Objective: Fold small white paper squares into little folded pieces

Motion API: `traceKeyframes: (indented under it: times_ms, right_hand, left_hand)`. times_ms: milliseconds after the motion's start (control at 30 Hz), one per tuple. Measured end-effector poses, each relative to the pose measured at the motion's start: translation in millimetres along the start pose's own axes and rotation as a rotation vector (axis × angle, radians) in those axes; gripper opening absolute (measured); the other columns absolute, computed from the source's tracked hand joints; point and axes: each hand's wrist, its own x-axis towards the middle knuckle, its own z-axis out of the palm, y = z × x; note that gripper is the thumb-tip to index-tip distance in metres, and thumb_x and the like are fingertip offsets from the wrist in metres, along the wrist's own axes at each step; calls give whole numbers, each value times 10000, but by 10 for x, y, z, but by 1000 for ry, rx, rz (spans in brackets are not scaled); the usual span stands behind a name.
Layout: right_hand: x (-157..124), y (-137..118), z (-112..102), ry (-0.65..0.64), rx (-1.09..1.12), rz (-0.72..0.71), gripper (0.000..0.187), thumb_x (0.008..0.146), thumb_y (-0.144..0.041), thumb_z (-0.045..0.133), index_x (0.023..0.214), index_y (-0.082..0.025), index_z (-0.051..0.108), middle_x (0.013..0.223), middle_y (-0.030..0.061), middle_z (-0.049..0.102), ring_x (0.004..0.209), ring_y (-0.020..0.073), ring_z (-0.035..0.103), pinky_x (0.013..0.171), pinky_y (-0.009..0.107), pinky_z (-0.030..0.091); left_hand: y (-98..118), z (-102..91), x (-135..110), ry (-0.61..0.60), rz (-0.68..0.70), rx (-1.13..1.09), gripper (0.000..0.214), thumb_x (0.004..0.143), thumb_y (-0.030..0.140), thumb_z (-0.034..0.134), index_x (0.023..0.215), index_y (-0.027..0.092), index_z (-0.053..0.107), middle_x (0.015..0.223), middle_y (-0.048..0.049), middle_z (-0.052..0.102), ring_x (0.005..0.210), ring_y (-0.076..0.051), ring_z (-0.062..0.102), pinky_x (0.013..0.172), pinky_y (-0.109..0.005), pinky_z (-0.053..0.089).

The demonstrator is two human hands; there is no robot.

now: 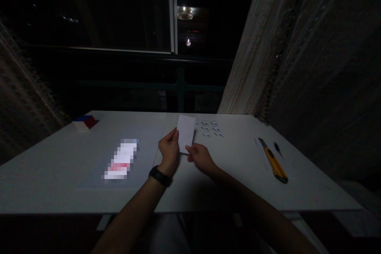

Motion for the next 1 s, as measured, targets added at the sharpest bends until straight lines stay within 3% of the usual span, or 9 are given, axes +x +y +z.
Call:
traceKeyframes:
  times_ms: [167,367,467,633,767,900,1000]
  right_hand:
    - [-15,20,22,-24,-46,-53,467,872,-463,321,549,-188,515,492,4,574,514,126,540,575,244,366]
    - [-4,16,23,-66,89,-5,345,791,-446,487,583,-174,525,530,12,604,491,118,550,517,226,386]
    - [3,23,40,-95,161,34,351,798,-430,470,558,-176,504,473,2,574,437,113,532,485,224,399]
    - [7,32,16,-154,122,-16,476,809,-520,418,511,-164,526,449,16,576,425,106,542,505,226,423]
    - [81,52,-69,-74,270,36,383,672,-531,604,613,-155,560,519,18,625,425,101,538,412,199,370]
    - [173,97,-121,47,467,153,381,593,-459,682,467,-152,494,424,20,580,335,74,448,345,194,320]
    - [197,101,-140,103,553,205,359,529,-396,734,452,-155,479,426,7,575,349,84,476,344,194,358]
  left_hand:
    - [36,-8,-4,15,20,2,357,699,318,647,998,125,669,1013,-117,673,920,-222,623,836,-347,473]
    - [43,-10,8,20,13,-23,368,692,314,653,1002,115,666,1000,-118,677,899,-218,629,821,-342,475]
    - [29,-12,13,16,27,-15,370,693,318,653,998,108,667,999,-122,677,905,-222,627,819,-341,474]
    - [40,-21,19,34,32,8,370,697,318,650,1004,111,665,1004,-122,675,915,-224,624,823,-340,473]
    - [91,6,-11,-20,6,14,346,686,294,661,976,106,677,980,-125,682,890,-227,632,798,-336,482]
    - [100,43,-50,-114,-43,52,344,678,295,666,965,106,681,940,-124,693,851,-234,642,755,-340,495]
    - [79,49,-61,-133,-33,77,356,672,313,672,966,113,682,939,-123,693,850,-234,643,756,-339,494]
